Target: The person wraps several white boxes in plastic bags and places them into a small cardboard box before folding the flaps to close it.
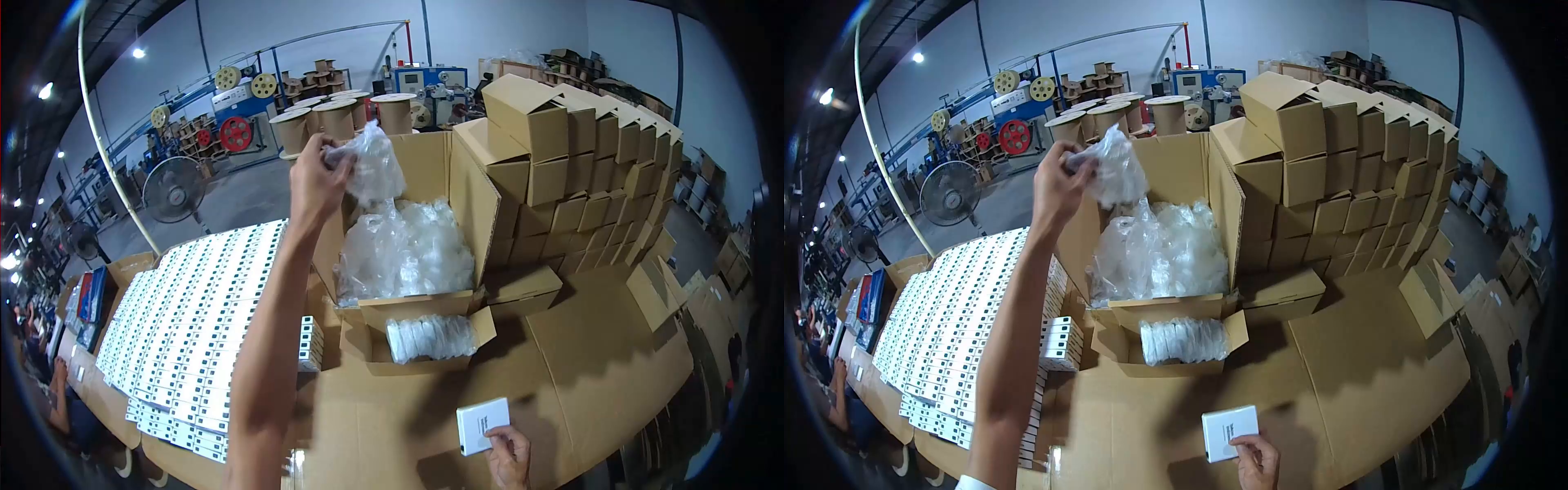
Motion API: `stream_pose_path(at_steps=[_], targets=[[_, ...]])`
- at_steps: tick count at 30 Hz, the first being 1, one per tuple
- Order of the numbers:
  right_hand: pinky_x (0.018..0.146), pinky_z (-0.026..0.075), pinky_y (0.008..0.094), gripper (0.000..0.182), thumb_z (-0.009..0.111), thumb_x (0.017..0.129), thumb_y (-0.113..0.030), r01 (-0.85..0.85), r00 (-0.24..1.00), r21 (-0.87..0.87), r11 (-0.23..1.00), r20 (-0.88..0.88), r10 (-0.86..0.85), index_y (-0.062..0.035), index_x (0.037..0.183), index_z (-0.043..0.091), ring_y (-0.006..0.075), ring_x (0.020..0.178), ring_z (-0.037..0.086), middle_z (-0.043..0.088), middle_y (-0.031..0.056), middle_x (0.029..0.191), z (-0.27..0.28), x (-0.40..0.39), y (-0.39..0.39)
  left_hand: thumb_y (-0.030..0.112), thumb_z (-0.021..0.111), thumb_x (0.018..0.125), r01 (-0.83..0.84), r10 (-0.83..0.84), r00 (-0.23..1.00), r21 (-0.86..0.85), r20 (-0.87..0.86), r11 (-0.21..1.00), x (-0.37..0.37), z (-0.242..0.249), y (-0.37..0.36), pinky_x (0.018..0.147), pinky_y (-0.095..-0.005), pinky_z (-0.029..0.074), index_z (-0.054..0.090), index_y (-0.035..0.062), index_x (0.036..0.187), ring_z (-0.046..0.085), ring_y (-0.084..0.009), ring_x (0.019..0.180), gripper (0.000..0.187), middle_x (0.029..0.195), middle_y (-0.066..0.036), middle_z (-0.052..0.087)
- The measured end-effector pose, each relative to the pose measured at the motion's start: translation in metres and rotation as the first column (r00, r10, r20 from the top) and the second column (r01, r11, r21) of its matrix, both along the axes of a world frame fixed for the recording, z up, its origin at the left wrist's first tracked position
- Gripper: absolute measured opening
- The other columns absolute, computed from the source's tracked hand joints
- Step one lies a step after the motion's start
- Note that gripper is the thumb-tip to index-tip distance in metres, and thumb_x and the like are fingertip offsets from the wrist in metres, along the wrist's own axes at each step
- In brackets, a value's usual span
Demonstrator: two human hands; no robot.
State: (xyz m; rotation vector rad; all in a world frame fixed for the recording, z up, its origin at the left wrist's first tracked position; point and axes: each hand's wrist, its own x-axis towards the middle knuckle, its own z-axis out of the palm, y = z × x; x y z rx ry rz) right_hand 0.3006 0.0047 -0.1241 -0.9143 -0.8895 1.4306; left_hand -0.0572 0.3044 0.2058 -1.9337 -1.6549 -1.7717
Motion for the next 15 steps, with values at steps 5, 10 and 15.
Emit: stream_pose_path(at_steps=[5, 10, 15], targets=[[0.098, 0.047, 0.0350, 0.024, 0.062, 0.090, -0.004, 0.142, 0.937, 0.269, 0.953, 0.273, -0.216, 0.0000, 0.111, 0.072, 0.0214, 0.114, 0.055, 0.055, 0.0120, 0.119, 0.082, -0.033, 0.018, 0.009, 0.073, 0.095, 0.364, -0.307, 0.817, -0.024, 0.488, 0.931, 0.036, -0.072, -0.153, 0.077, -0.0236, 0.050, 0.069, -0.0045, 0.109, 0.063, -0.0081, 0.085, 0.020, 0.094, -0.003, 0.071], [0.101, 0.057, 0.0469, 0.042, 0.076, 0.092, -0.022, -0.070, 0.963, 0.429, 0.901, 0.265, -0.052, 0.0063, 0.121, 0.065, 0.0322, 0.124, 0.054, 0.041, 0.0148, 0.126, 0.125, -0.067, 0.026, 0.007, 0.070, 0.097, 0.371, -0.182, 0.709, -0.141, 0.681, 0.918, 0.080, -0.177, -0.268, 0.072, -0.0231, 0.049, 0.074, -0.0050, 0.105, 0.062, -0.0074, 0.079, 0.015, 0.090, -0.002, 0.072], [0.075, 0.063, 0.0318, 0.024, 0.077, 0.090, -0.012, -0.086, 0.848, 0.311, 0.947, 0.521, -0.094, 0.0077, 0.101, 0.071, 0.0236, 0.098, 0.065, 0.056, 0.0136, 0.110, 0.102, -0.098, 0.003, 0.013, 0.065, 0.102, 0.320, -0.051, 0.716, -0.262, 0.696, 0.911, 0.103, -0.241, -0.321, 0.060, -0.0234, 0.043, 0.072, -0.0040, 0.097, 0.054, -0.0049, 0.068, 0.019, 0.076, 0.001, 0.064]])
